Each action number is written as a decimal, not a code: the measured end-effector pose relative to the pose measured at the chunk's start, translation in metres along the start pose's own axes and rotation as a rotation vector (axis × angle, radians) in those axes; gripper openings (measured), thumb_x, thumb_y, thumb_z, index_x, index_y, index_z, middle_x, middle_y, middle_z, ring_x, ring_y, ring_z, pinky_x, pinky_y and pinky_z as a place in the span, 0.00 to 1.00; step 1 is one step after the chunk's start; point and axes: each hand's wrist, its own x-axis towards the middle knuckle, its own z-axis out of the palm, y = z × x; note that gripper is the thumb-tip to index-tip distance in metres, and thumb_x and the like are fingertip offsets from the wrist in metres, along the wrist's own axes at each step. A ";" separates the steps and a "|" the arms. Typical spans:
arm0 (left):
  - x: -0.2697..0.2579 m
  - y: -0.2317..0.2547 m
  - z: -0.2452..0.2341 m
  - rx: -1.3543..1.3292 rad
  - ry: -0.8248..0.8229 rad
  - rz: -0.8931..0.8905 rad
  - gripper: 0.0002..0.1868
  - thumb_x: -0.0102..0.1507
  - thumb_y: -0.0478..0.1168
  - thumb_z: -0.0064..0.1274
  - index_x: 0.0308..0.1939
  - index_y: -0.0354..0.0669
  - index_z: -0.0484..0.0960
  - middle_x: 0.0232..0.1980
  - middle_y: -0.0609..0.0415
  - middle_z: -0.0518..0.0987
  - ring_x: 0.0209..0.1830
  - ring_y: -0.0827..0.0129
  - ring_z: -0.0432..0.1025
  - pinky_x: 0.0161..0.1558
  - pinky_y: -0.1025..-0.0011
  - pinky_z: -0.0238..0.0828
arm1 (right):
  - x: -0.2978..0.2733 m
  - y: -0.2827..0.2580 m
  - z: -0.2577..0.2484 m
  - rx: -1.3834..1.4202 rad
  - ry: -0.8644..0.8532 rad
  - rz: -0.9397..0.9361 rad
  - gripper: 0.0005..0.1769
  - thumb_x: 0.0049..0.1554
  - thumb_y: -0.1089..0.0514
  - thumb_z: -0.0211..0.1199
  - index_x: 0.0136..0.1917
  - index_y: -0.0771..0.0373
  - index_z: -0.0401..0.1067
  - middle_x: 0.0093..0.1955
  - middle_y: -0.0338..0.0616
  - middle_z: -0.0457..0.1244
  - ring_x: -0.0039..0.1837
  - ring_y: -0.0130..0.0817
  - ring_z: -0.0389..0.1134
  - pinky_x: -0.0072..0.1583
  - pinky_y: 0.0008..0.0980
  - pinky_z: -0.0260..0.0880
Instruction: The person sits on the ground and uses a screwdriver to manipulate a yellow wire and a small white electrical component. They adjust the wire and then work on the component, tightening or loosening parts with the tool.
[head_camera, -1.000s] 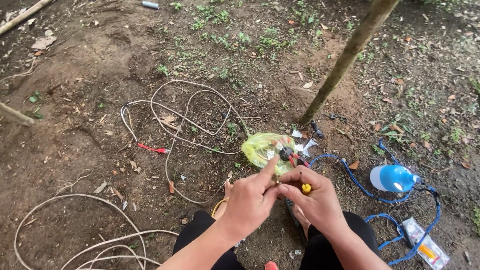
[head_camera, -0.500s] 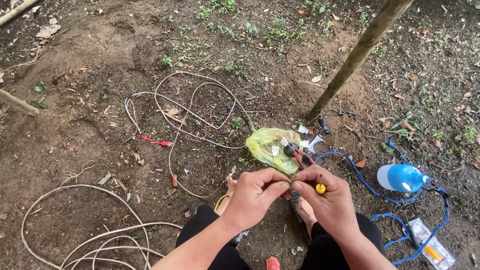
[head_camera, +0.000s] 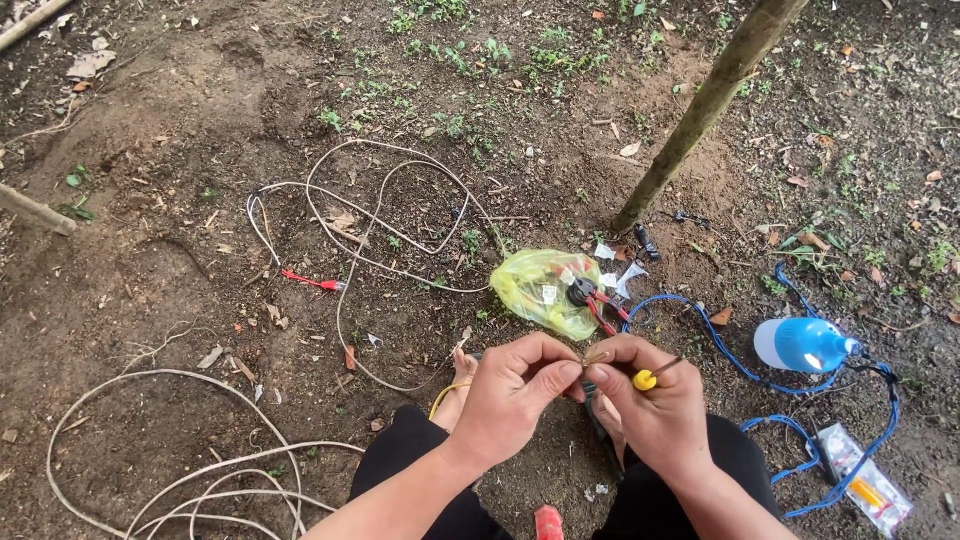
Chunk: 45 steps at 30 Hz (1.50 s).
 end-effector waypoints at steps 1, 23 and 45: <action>0.000 0.000 0.001 0.005 0.011 0.011 0.03 0.65 0.31 0.53 0.39 0.34 0.80 0.33 0.52 0.81 0.32 0.73 0.75 0.37 0.78 0.75 | -0.001 0.001 0.001 0.055 0.003 -0.010 0.05 0.53 0.70 0.67 0.45 0.69 0.77 0.40 0.41 0.71 0.35 0.23 0.66 0.37 0.21 0.66; -0.004 0.004 0.010 0.139 0.082 0.084 0.03 0.65 0.30 0.51 0.39 0.33 0.79 0.30 0.52 0.82 0.29 0.75 0.75 0.31 0.81 0.72 | 0.004 -0.023 0.001 -0.182 0.012 -0.268 0.07 0.49 0.71 0.68 0.41 0.65 0.73 0.41 0.38 0.69 0.35 0.24 0.66 0.37 0.22 0.66; 0.000 -0.004 0.012 0.109 0.054 -0.010 0.03 0.65 0.32 0.52 0.40 0.34 0.78 0.31 0.53 0.81 0.29 0.76 0.73 0.32 0.79 0.70 | 0.005 -0.022 -0.014 -0.137 -0.005 -0.248 0.07 0.49 0.68 0.70 0.43 0.66 0.76 0.42 0.39 0.70 0.36 0.25 0.69 0.38 0.22 0.70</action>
